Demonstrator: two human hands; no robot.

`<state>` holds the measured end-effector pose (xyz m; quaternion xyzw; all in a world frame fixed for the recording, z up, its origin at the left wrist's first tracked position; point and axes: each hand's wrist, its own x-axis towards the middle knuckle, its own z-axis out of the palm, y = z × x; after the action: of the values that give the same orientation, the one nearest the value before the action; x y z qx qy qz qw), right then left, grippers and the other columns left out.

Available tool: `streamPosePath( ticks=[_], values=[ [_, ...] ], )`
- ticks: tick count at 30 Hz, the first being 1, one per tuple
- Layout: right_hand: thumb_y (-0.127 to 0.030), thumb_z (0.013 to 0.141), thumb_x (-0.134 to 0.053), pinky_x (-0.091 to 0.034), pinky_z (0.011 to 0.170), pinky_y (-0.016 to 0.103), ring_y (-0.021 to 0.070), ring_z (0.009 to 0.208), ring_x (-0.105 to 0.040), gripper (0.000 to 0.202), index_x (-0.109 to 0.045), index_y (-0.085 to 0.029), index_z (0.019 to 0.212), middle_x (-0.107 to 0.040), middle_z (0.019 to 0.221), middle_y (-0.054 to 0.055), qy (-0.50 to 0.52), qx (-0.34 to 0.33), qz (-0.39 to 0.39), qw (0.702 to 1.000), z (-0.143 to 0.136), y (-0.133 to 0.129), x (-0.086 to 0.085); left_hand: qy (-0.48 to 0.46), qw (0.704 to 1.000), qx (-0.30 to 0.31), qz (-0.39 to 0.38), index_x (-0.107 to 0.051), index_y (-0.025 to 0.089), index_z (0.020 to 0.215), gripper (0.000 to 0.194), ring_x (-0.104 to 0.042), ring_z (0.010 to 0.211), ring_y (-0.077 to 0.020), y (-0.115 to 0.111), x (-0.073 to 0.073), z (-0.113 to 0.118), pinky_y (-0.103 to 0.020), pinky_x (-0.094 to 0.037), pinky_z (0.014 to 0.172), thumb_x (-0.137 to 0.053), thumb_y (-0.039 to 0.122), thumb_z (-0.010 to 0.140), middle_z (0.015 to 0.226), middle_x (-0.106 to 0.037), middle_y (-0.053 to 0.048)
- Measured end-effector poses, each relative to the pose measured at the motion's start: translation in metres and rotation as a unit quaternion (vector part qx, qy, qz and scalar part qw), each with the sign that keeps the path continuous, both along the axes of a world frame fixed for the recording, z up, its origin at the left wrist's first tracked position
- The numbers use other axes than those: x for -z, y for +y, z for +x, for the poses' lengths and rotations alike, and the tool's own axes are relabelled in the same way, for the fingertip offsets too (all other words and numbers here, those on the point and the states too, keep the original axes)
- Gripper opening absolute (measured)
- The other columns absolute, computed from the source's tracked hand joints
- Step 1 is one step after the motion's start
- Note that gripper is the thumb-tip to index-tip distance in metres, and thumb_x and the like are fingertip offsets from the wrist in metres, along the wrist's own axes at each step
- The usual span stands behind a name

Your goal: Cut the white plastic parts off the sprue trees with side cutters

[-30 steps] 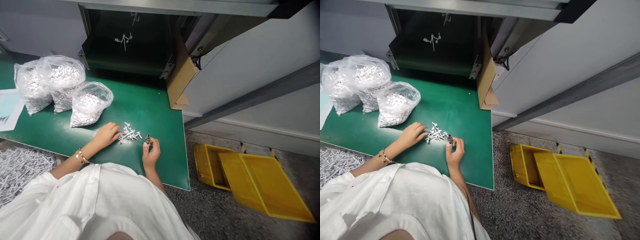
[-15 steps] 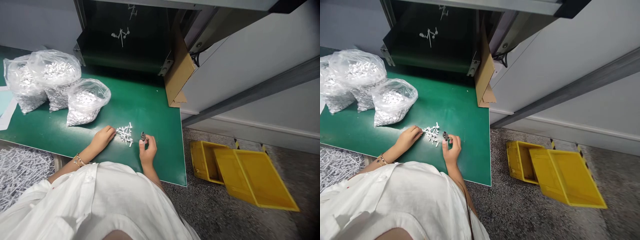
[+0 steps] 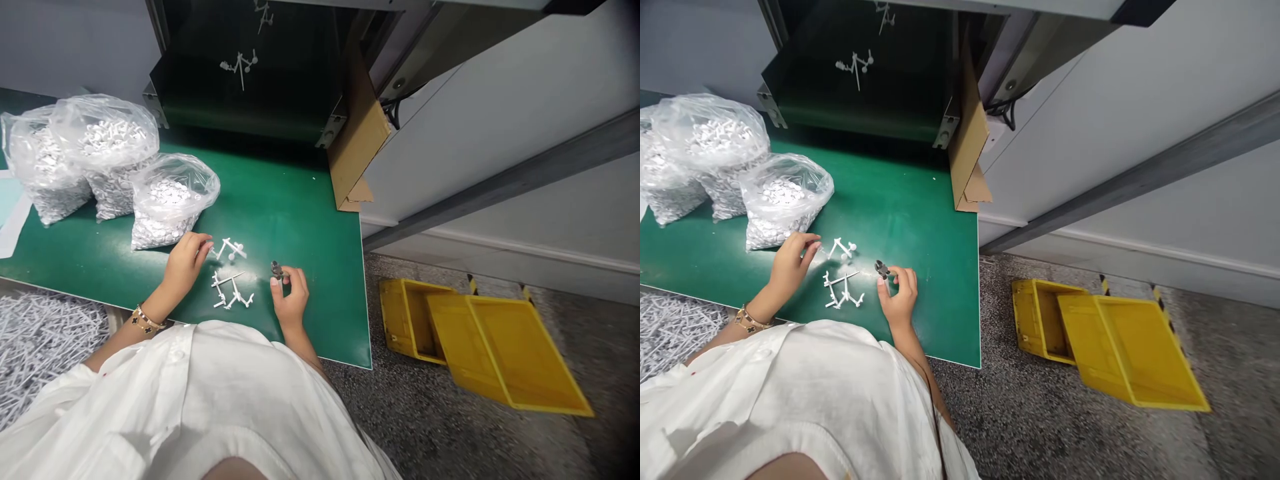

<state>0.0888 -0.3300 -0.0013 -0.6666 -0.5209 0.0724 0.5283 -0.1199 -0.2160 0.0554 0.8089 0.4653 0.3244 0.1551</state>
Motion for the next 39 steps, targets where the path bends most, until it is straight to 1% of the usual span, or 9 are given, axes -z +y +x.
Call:
streamPosePath(
  ticks=[2, 4, 6, 10, 12, 14, 19, 22, 39],
  values=[
    [-0.038, 0.086, -0.050, -0.040, 0.067, 0.028, 0.0144, 0.068, -0.046, 0.021, -0.057, -0.019, 0.091, -0.050, 0.075, 0.000, -0.003, -0.002, 0.000, 1.000, 0.000, 0.000, 0.000, -0.058, 0.994, -0.031, -0.092, -0.062, 0.017, 0.093, 0.022, -0.061, 0.070, -0.0141, 0.001, 0.000, 0.001, -0.026, -0.047, 0.071, -0.050, 0.035, 0.090, 0.082, -0.064, -0.003],
    [-0.038, 0.086, -0.050, -0.040, 0.067, 0.029, 0.0148, 0.068, -0.046, 0.021, -0.058, -0.019, 0.091, -0.050, 0.074, 0.001, -0.012, -0.005, -0.009, 1.000, -0.001, 0.001, 0.001, -0.139, 0.969, -0.057, -0.196, -0.062, 0.016, 0.089, 0.023, -0.060, 0.062, -0.0129, 0.001, 0.001, 0.004, -0.026, -0.048, 0.067, -0.054, 0.037, 0.086, 0.074, -0.063, -0.001],
    [-0.038, 0.085, -0.051, -0.040, 0.068, 0.029, 0.0153, 0.069, -0.046, 0.021, -0.059, -0.019, 0.091, -0.051, 0.075, 0.001, -0.032, -0.008, -0.021, 0.999, -0.002, 0.002, 0.002, -0.237, 0.925, -0.074, -0.289, -0.063, 0.015, 0.087, 0.026, -0.060, 0.061, -0.0129, -0.001, 0.003, 0.008, -0.026, -0.049, 0.066, -0.061, 0.040, 0.080, 0.069, -0.063, 0.000],
    [-0.038, 0.083, -0.055, -0.040, 0.073, 0.031, 0.0173, 0.074, -0.048, 0.020, -0.061, -0.020, 0.089, -0.053, 0.078, 0.003, -0.087, -0.006, -0.062, 0.994, -0.006, 0.003, 0.005, -0.396, 0.810, -0.093, -0.422, -0.064, 0.013, 0.088, 0.035, -0.063, 0.067, -0.0121, -0.009, 0.010, 0.019, -0.025, -0.051, 0.069, -0.074, 0.040, 0.067, 0.072, -0.065, -0.001],
    [-0.038, 0.081, -0.058, -0.039, 0.076, 0.033, 0.0183, 0.078, -0.049, 0.020, -0.063, -0.021, 0.090, -0.055, 0.080, 0.003, -0.110, -0.009, -0.088, 0.990, -0.007, 0.003, 0.005, -0.422, 0.780, -0.089, -0.454, -0.064, 0.013, 0.086, 0.036, -0.063, 0.069, -0.0120, -0.014, 0.012, 0.024, -0.025, -0.052, 0.071, -0.078, 0.037, 0.063, 0.071, -0.065, -0.001],
    [-0.038, 0.079, -0.060, -0.038, 0.078, 0.034, 0.0192, 0.083, -0.050, 0.021, -0.064, -0.021, 0.092, -0.056, 0.083, 0.004, -0.129, -0.022, -0.104, 0.986, -0.009, 0.003, 0.005, -0.416, 0.779, -0.073, -0.463, -0.064, 0.014, 0.085, 0.037, -0.063, 0.068, -0.0121, -0.020, 0.013, 0.028, -0.025, -0.052, 0.071, -0.079, 0.038, 0.062, 0.071, -0.065, -0.001],
    [-0.039, 0.079, -0.061, -0.037, 0.081, 0.035, 0.0206, 0.089, -0.050, 0.027, -0.064, -0.021, 0.098, -0.056, 0.087, 0.005, -0.149, -0.050, -0.112, 0.981, -0.009, 0.002, 0.004, -0.346, 0.818, -0.028, -0.459, -0.066, 0.015, 0.082, 0.037, -0.063, 0.066, -0.0142, -0.030, 0.008, 0.036, -0.028, -0.052, 0.070, -0.078, 0.044, 0.063, 0.070, -0.067, -0.002],
    [-0.041, 0.080, -0.059, -0.037, 0.082, 0.035, 0.0210, 0.090, -0.050, 0.028, -0.064, -0.020, 0.098, -0.056, 0.087, 0.005, -0.148, -0.053, -0.111, 0.981, -0.008, 0.002, 0.005, -0.320, 0.827, -0.020, -0.461, -0.066, 0.015, 0.080, 0.038, -0.063, 0.067, -0.0154, -0.033, 0.004, 0.040, -0.029, -0.052, 0.070, -0.076, 0.047, 0.063, 0.069, -0.067, -0.002],
    [-0.042, 0.081, -0.058, -0.037, 0.085, 0.034, 0.0194, 0.087, -0.053, 0.030, -0.064, -0.020, 0.100, -0.057, 0.086, 0.004, -0.140, -0.066, -0.104, 0.983, -0.007, 0.001, 0.007, -0.324, 0.815, -0.019, -0.480, -0.066, 0.015, 0.083, 0.038, -0.064, 0.070, -0.0156, -0.035, 0.009, 0.039, -0.030, -0.052, 0.074, -0.075, 0.047, 0.066, 0.073, -0.068, -0.002]
  ],
)
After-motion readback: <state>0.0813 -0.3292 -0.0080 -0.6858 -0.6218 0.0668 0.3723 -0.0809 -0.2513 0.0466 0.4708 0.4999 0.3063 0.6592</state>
